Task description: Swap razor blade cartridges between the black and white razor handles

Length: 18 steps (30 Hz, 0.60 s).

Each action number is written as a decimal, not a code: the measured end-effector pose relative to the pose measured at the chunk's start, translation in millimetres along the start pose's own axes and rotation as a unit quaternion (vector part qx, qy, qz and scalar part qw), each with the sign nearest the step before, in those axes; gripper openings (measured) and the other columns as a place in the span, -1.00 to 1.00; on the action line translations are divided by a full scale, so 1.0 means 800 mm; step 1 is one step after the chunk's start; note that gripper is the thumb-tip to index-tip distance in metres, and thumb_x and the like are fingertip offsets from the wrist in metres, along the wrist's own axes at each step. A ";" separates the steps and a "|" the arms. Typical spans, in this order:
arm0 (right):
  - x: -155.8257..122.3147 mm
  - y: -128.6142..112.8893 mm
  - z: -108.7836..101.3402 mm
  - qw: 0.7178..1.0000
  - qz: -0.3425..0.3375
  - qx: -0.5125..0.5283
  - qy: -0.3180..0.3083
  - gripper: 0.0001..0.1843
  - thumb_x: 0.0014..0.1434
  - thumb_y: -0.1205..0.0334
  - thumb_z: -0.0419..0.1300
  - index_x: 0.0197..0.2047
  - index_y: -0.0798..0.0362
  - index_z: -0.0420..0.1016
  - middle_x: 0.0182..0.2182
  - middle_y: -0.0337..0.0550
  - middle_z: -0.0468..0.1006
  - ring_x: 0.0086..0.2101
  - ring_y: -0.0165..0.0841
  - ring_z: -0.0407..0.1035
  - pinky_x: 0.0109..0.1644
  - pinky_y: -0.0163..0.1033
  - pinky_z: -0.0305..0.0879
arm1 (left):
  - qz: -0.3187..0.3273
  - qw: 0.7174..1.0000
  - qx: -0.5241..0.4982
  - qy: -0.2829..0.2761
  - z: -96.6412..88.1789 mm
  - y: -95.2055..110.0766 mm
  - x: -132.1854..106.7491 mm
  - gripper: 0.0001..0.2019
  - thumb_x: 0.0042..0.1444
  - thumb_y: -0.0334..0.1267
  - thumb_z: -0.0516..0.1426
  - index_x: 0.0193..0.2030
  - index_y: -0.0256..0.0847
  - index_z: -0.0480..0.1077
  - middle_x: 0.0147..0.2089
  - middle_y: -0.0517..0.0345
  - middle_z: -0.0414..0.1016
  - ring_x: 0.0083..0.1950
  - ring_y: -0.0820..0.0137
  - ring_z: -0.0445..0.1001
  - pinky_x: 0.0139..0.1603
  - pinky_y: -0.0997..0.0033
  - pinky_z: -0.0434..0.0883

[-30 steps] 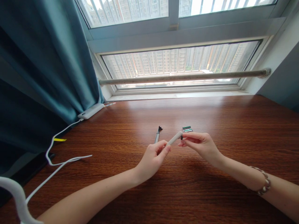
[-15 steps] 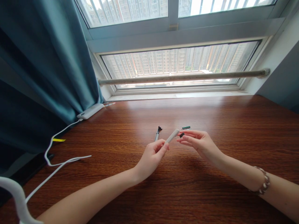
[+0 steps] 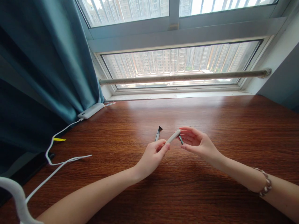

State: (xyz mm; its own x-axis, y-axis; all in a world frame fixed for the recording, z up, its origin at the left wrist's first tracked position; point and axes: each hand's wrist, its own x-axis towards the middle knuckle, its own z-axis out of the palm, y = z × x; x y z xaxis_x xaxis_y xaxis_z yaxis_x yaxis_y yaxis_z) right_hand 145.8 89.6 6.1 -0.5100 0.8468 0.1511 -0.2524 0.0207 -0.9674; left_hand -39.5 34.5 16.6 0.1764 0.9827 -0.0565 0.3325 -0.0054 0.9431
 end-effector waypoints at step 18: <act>0.004 0.002 -0.005 0.999 0.039 0.030 -0.004 -0.41 -0.22 0.35 0.35 -0.05 -0.07 0.37 -0.09 -0.15 0.46 -0.06 -0.26 0.33 0.07 -0.08 0.22 | -0.003 0.998 -0.056 0.006 0.001 -0.004 0.001 -0.71 0.10 -0.04 -0.04 -0.40 -0.25 0.28 -0.64 0.36 0.00 -0.61 0.58 -0.02 -0.60 0.54 -0.02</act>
State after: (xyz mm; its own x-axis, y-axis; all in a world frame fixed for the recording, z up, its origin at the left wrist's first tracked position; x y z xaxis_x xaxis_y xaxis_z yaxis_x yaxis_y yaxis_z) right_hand 146.7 94.6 4.4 -0.5371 0.8399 0.0785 -0.2601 -0.0764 -0.9625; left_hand -39.6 34.8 13.2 0.1634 0.9848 -0.0581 0.2276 0.0197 0.9736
